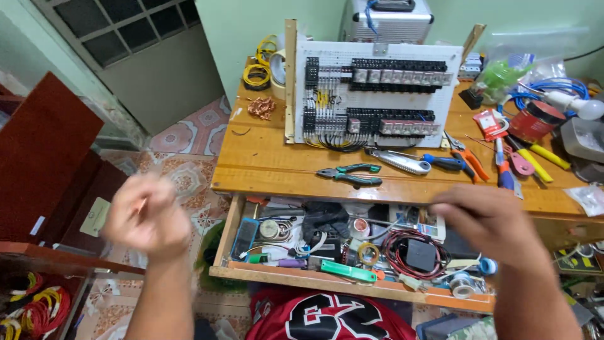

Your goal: Wiring an electrical control panel by stripping and preparing wire ends

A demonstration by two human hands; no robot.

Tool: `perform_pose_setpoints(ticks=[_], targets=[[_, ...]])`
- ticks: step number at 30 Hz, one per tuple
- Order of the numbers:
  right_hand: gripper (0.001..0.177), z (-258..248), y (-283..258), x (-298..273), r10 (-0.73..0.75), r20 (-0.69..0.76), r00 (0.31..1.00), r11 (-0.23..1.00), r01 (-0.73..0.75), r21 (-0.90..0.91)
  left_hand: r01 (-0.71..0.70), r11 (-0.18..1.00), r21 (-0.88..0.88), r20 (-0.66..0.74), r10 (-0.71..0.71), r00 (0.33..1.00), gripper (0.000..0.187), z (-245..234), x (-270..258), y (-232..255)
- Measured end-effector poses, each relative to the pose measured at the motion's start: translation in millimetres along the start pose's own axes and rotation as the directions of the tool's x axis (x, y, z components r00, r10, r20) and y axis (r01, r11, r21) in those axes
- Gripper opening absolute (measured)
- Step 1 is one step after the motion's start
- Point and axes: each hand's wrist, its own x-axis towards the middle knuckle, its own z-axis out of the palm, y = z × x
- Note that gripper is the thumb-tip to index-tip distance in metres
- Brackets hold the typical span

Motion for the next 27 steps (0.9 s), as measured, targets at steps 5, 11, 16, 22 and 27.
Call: perform_pose_setpoints(ticks=[5, 11, 16, 22, 27], targets=[[0.009, -41, 41, -68, 0.208, -0.216, 0.954, 0.948, -0.251, -0.195, 0.295, 0.953, -0.074, 0.177, -0.279, 0.944, 0.026, 89, -7, -2], [0.017, -14, 124, -102, 0.444, -0.290, 0.848, 0.840, -0.506, -0.195, 0.694, 0.718, -0.050, 0.458, -0.601, 0.655, 0.027, 145, -36, -15], [0.020, 16, 100, -66, 0.430, 0.019, 0.903, 0.889, -0.420, -0.182, 0.818, 0.571, -0.067, 0.549, -0.664, 0.508, 0.024, 141, -78, -15], [0.037, 27, 35, 6, -0.028, 0.269, 0.963, 0.985, -0.018, 0.170, 0.805, 0.594, -0.011, 0.581, -0.651, 0.488, 0.016, 144, -100, -5], [0.055, 54, 17, 61, -0.278, 0.219, 0.935, 0.861, 0.142, 0.488, 0.820, 0.571, -0.042, 0.589, -0.649, 0.483, 0.011, 163, -118, -8]])
